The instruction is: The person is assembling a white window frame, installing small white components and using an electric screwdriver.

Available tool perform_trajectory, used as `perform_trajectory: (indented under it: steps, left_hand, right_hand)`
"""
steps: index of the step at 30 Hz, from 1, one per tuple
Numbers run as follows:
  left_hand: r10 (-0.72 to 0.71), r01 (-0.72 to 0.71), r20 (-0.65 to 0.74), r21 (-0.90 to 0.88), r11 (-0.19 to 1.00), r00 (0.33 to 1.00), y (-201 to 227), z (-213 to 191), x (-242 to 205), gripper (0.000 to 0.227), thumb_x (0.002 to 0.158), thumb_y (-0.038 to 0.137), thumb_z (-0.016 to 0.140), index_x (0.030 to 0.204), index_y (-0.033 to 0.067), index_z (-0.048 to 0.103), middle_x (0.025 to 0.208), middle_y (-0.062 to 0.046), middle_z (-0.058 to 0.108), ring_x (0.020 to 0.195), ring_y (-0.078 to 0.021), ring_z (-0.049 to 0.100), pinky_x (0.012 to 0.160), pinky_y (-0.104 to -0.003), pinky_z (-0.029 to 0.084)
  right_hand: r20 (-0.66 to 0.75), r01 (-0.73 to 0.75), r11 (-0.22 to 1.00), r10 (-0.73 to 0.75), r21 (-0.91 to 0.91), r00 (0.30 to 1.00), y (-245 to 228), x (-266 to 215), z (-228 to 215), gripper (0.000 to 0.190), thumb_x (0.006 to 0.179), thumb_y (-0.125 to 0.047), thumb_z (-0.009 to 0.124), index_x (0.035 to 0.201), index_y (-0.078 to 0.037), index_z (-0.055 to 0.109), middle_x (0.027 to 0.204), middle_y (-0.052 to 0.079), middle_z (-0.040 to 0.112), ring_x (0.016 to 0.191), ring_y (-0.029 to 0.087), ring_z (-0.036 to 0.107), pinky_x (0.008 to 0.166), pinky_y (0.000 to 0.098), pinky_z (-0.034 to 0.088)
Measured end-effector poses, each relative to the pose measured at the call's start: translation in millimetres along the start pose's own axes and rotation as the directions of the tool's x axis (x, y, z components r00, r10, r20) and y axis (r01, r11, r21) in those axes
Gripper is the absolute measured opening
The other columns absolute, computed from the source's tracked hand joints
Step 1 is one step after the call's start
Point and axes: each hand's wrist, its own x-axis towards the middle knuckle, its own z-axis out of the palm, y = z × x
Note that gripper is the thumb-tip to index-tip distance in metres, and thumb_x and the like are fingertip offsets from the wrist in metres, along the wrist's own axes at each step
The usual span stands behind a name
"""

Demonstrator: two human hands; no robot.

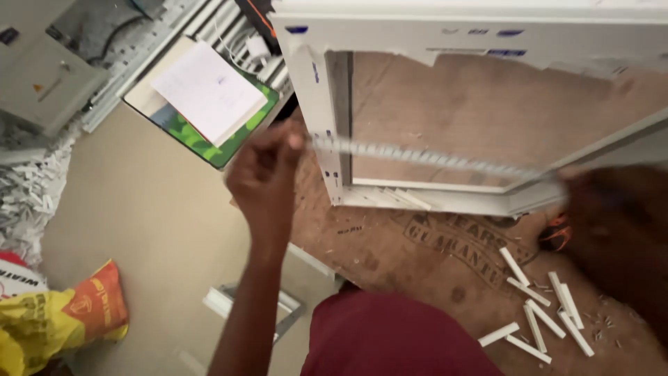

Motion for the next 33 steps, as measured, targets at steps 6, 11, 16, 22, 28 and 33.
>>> perform_trajectory:
  steps: [6,11,16,22,28,33]
  left_hand:
    - [-0.273,0.256,0.084,0.173,0.951,0.958,-178,-37,-69,0.023,0.093,0.014,0.078,0.112,0.0018,0.077,0.095,-0.006,0.078,0.083,-0.0106,0.071,0.072,-0.025,0.056]
    - [-0.264,0.240,0.110,0.191,0.952,0.958,-239,-36,-97,0.022,0.093,0.010,0.076,0.112,-0.0010,0.074,0.100,-0.009,0.078,0.089,-0.0124,0.073,0.082,-0.026,0.059]
    - [-0.280,0.261,0.089,0.185,0.947,0.956,-246,-29,-98,0.021,0.092,0.009,0.076,0.110,-0.0015,0.074,0.099,-0.009,0.077,0.089,-0.0123,0.073,0.083,-0.026,0.058]
    - [-0.242,0.218,0.072,0.246,0.944,0.968,-238,-26,-97,0.018,0.092,0.006,0.075,0.108,-0.0020,0.075,0.098,-0.008,0.076,0.088,-0.0120,0.072,0.082,-0.025,0.057]
    - [-0.159,0.136,0.068,0.264,0.955,0.985,-252,-28,-101,0.016,0.090,0.005,0.077,0.105,-0.0019,0.075,0.098,-0.007,0.074,0.085,-0.0109,0.069,0.079,-0.025,0.056]
    - [-0.250,0.237,0.054,0.185,0.954,0.967,-257,-28,-100,0.017,0.091,0.005,0.077,0.108,-0.0001,0.075,0.096,-0.007,0.076,0.085,-0.0095,0.069,0.079,-0.025,0.057]
  right_hand:
    - [0.054,0.057,0.997,-0.060,0.061,0.997,-83,-24,110,0.028,0.081,-0.006,0.078,0.108,-0.013,0.077,0.103,0.002,0.071,0.096,0.025,0.068,0.085,0.0400,0.055]
    - [0.127,-0.022,0.995,0.009,0.100,0.992,-71,-67,179,0.025,0.084,-0.008,0.076,0.107,-0.016,0.078,0.102,0.000,0.071,0.095,0.023,0.066,0.083,0.0385,0.055]
    - [0.161,-0.061,0.993,0.044,0.102,0.986,-67,-69,192,0.025,0.084,-0.009,0.075,0.108,-0.016,0.078,0.104,-0.001,0.070,0.098,0.023,0.065,0.085,0.0391,0.055]
    - [0.162,-0.065,0.993,0.047,0.103,0.986,-64,-65,197,0.022,0.086,-0.009,0.075,0.107,-0.016,0.077,0.106,-0.002,0.071,0.100,0.023,0.065,0.086,0.0385,0.055]
    - [0.185,-0.076,0.991,0.054,0.110,0.981,-59,-69,202,0.023,0.086,-0.010,0.075,0.108,-0.016,0.078,0.108,-0.001,0.071,0.101,0.024,0.065,0.086,0.0394,0.055]
    - [0.177,-0.085,0.990,0.065,0.109,0.982,-58,-72,204,0.025,0.087,-0.012,0.075,0.111,-0.017,0.078,0.115,0.002,0.072,0.105,0.025,0.066,0.089,0.0403,0.056]
